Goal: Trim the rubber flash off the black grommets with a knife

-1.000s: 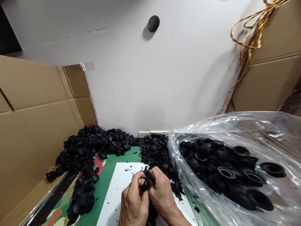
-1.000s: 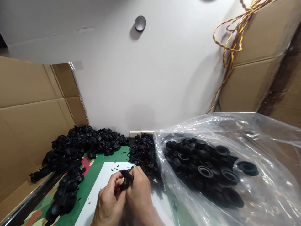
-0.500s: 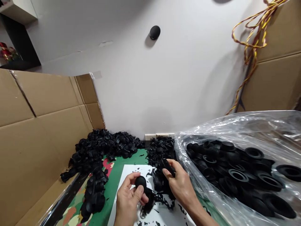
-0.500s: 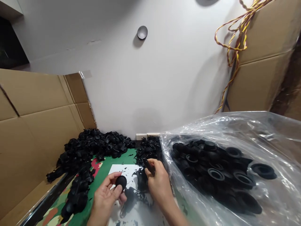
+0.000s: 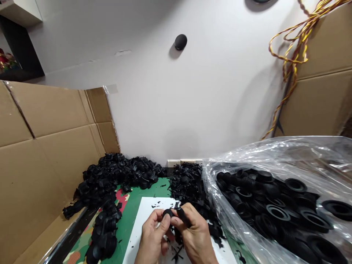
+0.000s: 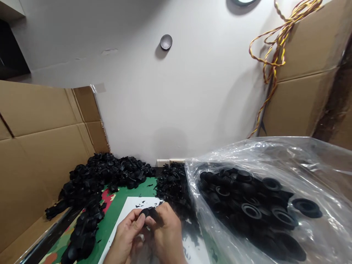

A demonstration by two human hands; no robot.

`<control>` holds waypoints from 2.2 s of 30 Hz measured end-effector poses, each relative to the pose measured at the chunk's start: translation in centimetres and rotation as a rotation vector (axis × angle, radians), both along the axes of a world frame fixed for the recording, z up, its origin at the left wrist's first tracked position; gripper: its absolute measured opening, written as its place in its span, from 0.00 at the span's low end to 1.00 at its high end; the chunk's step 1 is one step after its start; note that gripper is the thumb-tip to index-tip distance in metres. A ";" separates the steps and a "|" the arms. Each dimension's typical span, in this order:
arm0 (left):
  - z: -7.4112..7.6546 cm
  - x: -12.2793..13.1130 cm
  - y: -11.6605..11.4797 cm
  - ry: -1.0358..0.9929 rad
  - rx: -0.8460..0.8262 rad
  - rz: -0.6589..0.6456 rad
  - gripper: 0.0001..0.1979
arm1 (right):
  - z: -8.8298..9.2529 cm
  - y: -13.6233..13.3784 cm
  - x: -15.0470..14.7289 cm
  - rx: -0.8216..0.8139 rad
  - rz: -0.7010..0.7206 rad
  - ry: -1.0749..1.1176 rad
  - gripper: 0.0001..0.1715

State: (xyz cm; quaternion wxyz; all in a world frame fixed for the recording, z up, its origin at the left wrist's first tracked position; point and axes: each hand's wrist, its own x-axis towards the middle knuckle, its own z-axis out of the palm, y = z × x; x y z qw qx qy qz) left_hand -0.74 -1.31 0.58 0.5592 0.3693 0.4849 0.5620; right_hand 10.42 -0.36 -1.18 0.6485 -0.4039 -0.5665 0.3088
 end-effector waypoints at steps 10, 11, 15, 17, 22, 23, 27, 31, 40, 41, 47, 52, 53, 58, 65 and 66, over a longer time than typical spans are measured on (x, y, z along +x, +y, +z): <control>2.4 -0.8 -0.2 0.916 0.352 -0.207 0.09 | 0.7 0.1 1.5 -0.079 -0.007 -0.377 0.10; 2.3 -0.6 -0.3 0.953 0.346 -0.164 0.09 | 0.8 0.1 1.5 -0.075 -0.016 -0.418 0.10; 1.8 -0.4 -0.8 0.932 0.383 -0.075 0.09 | 1.5 -0.1 1.1 -0.157 -0.017 -0.357 0.10; 1.3 -0.1 -1.5 0.852 0.422 -0.060 0.08 | 1.7 0.2 1.0 -0.199 -0.018 -0.301 0.10; -0.2 0.8 -4.1 0.473 0.505 0.164 0.08 | 1.2 2.2 3.3 -0.239 -0.211 -0.270 0.09; -0.3 0.8 -4.3 0.420 0.472 0.143 0.07 | 1.0 2.6 3.9 -0.248 -0.271 -0.269 0.10; 0.7 -0.6 -2.9 0.120 0.157 -0.002 0.16 | 0.7 3.1 5.3 -0.217 -0.321 -0.283 0.14; 1.3 -1.9 -1.1 -0.178 -0.072 -0.124 0.17 | 0.9 2.6 5.1 -0.182 -0.251 -0.283 0.13; 0.2 -1.5 -0.3 -0.295 -0.133 -0.124 0.13 | 1.6 1.4 4.2 -0.233 -0.080 -0.195 0.13; 0.1 -1.5 -0.2 -0.297 -0.131 -0.119 0.14 | 1.7 1.2 4.0 -0.265 -0.046 -0.185 0.14; 0.3 -1.3 0.3 -0.304 -0.088 -0.137 0.16 | 1.7 0.6 3.0 -0.381 0.104 -0.108 0.15; 0.0 -1.5 0.9 -0.319 -0.051 -0.176 0.17 | 1.5 0.6 2.6 -0.410 0.148 -0.099 0.16; -0.1 -1.5 1.0 -0.318 -0.050 -0.187 0.18 | 1.5 0.5 2.6 -0.409 0.153 -0.099 0.16; -0.1 -1.9 1.6 -0.293 -0.069 -0.227 0.21 | 1.1 0.6 2.5 -0.402 0.162 -0.113 0.16; 0.6 -1.5 2.5 -0.287 -0.090 -0.206 0.20 | 0.8 1.1 2.5 -0.434 0.170 -0.096 0.17; 0.6 -1.5 2.6 -0.282 -0.092 -0.205 0.19 | 0.8 1.1 2.6 -0.440 0.165 -0.092 0.17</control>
